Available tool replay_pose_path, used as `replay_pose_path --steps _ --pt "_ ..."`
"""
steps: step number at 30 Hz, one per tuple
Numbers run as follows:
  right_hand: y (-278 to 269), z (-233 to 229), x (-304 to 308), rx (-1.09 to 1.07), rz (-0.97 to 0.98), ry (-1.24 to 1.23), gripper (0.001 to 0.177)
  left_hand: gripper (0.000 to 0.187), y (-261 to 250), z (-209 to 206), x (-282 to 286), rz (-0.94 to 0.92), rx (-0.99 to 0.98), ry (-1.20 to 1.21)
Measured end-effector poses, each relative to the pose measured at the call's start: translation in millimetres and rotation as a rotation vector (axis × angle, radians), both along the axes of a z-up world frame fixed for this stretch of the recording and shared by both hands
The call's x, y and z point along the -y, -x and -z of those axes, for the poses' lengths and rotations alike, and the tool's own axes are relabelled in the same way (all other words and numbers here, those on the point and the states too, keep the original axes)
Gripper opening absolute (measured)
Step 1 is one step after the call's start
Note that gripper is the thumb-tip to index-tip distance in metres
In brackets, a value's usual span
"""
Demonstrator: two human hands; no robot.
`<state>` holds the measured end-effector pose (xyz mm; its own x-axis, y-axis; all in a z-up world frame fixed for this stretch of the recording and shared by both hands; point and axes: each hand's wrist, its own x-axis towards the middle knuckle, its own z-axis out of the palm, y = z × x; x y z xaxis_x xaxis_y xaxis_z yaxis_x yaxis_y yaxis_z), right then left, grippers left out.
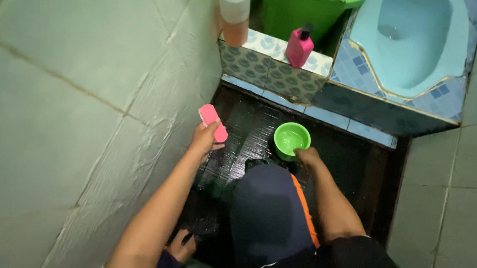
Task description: The person sits on the bathroom floor and scrubs the grout lines between wall tiles using a pink brush. They periodically scoop water from a green bucket with a small green cup and pour it over the scrubbed area to rinse the surface.
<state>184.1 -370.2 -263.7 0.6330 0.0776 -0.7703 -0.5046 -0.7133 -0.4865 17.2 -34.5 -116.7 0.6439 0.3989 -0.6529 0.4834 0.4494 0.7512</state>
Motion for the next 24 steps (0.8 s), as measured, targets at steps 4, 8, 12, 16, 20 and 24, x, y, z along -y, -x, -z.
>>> replay_pose_path --steps 4,8,12,16,20,24 --pt "-21 -40 -49 0.156 -0.204 -0.121 0.029 0.033 9 -27 4 -0.052 0.036 -0.038" --pt "-54 -121 -134 0.719 -0.753 -0.292 0.03 0.032 7 -59 2 -0.068 0.117 -0.074" --pt "-46 -233 -179 0.285 -0.38 -0.489 0.028 0.033 1 -87 0 -0.074 0.167 -0.112" --pt "-31 -302 -194 0.346 -0.383 -0.426 0.019 0.032 6 -110 0 -0.098 0.207 -0.1" --pt "-15 -284 -159 0.312 -0.365 -0.452 0.017 0.032 28 -113 0 -0.11 0.202 -0.101" --pt "-7 -240 -106 0.25 -0.376 -0.311 0.015 0.033 53 -98 -5 -0.131 0.202 -0.046"
